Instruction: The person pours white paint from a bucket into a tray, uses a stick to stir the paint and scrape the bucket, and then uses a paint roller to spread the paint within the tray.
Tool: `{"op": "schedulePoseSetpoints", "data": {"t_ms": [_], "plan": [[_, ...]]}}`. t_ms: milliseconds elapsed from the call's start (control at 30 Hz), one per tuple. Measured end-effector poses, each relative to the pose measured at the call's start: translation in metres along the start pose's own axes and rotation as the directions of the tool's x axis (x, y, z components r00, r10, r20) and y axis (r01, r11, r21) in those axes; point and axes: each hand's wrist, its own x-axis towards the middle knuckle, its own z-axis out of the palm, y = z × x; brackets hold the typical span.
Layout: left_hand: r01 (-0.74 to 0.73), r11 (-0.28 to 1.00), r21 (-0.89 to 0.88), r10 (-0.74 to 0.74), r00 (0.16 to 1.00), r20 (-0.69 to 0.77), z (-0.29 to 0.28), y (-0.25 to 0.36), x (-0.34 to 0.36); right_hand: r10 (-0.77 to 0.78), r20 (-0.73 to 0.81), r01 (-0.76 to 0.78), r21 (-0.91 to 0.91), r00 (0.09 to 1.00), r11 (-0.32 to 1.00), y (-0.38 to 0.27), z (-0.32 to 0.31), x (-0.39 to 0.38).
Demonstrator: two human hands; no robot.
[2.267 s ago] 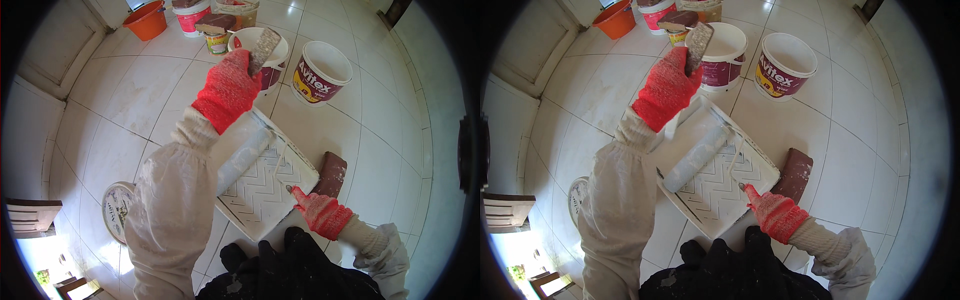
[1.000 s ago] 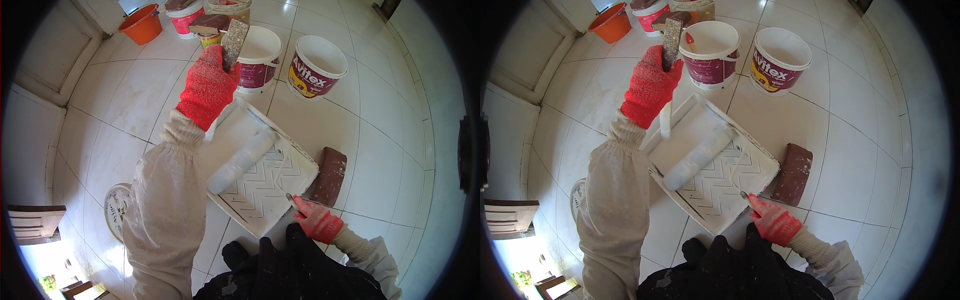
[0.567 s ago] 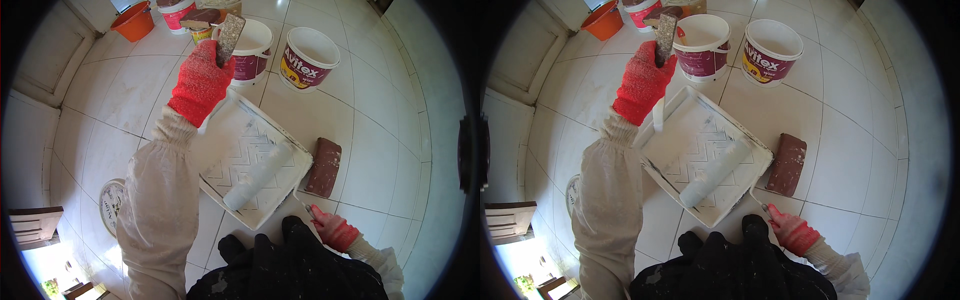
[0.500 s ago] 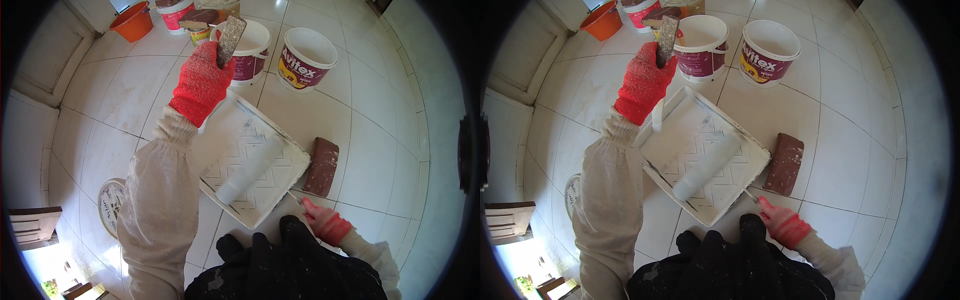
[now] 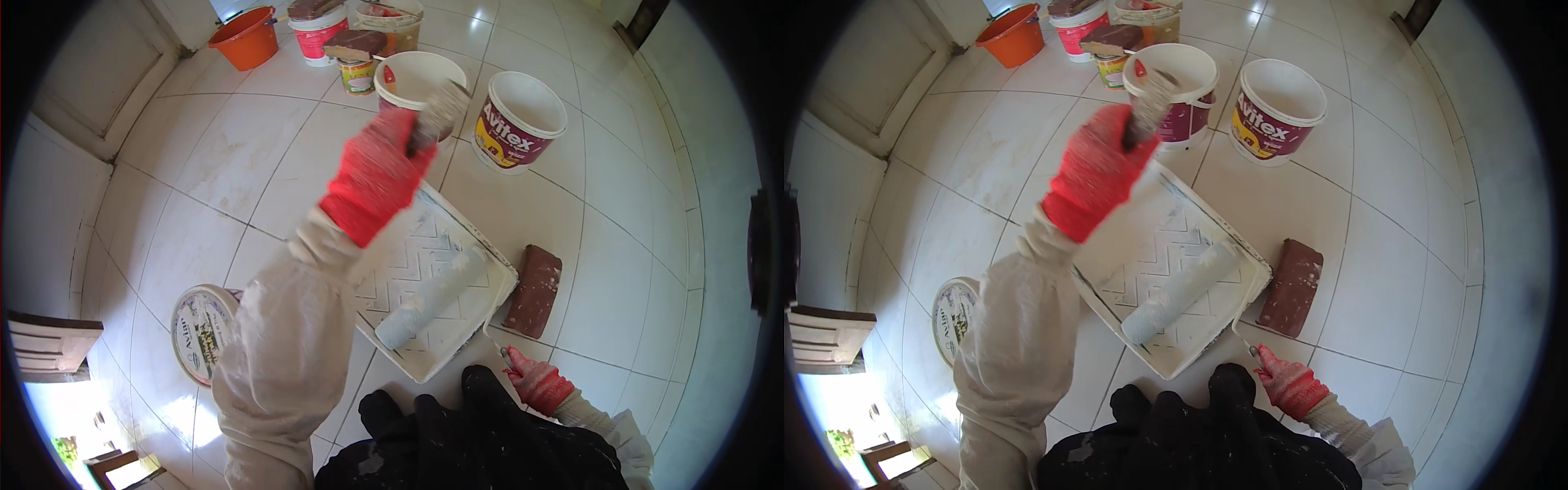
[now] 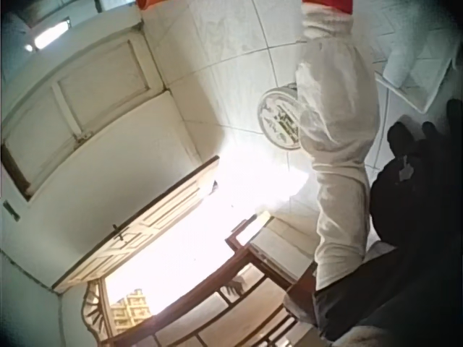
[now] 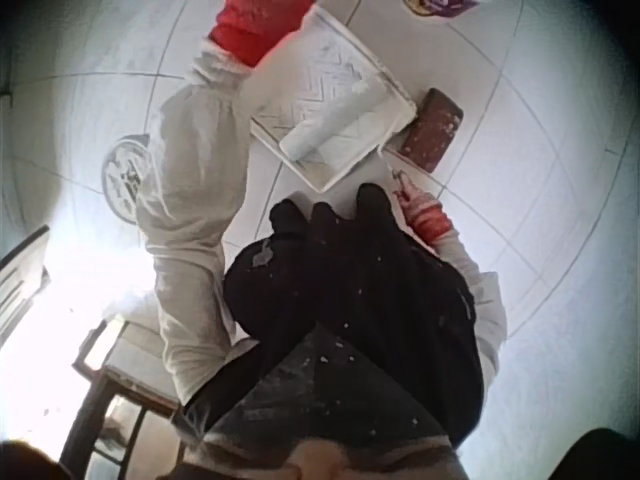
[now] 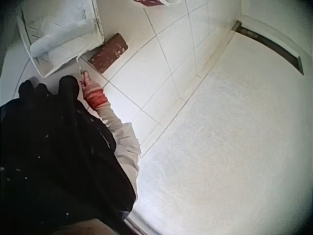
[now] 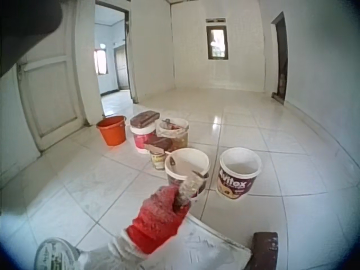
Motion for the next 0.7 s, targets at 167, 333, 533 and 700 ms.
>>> {"op": "schedulePoseSetpoints", "data": {"t_ms": [167,333,533,700], "plan": [[-0.192,0.979,0.067,0.170,0.953,0.249,0.033,0.041,-0.063,-0.464,-0.676,0.290,-0.362,0.573,0.886,-0.046,-0.068,-0.006],[-0.282,0.960,0.002,0.215,0.738,0.640,0.072,0.073,-0.120,-0.630,-0.487,0.134,-0.718,0.604,0.683,-0.087,-0.136,-0.015],[-0.208,0.973,-0.103,0.230,0.796,0.559,0.075,0.073,-0.157,0.004,0.299,-0.081,0.247,0.954,0.966,-0.099,-0.119,0.030],[0.076,0.977,-0.198,0.024,0.887,0.461,0.066,0.079,-0.203,0.095,-0.010,-0.093,0.102,0.995,0.990,-0.076,-0.114,0.030]]}}
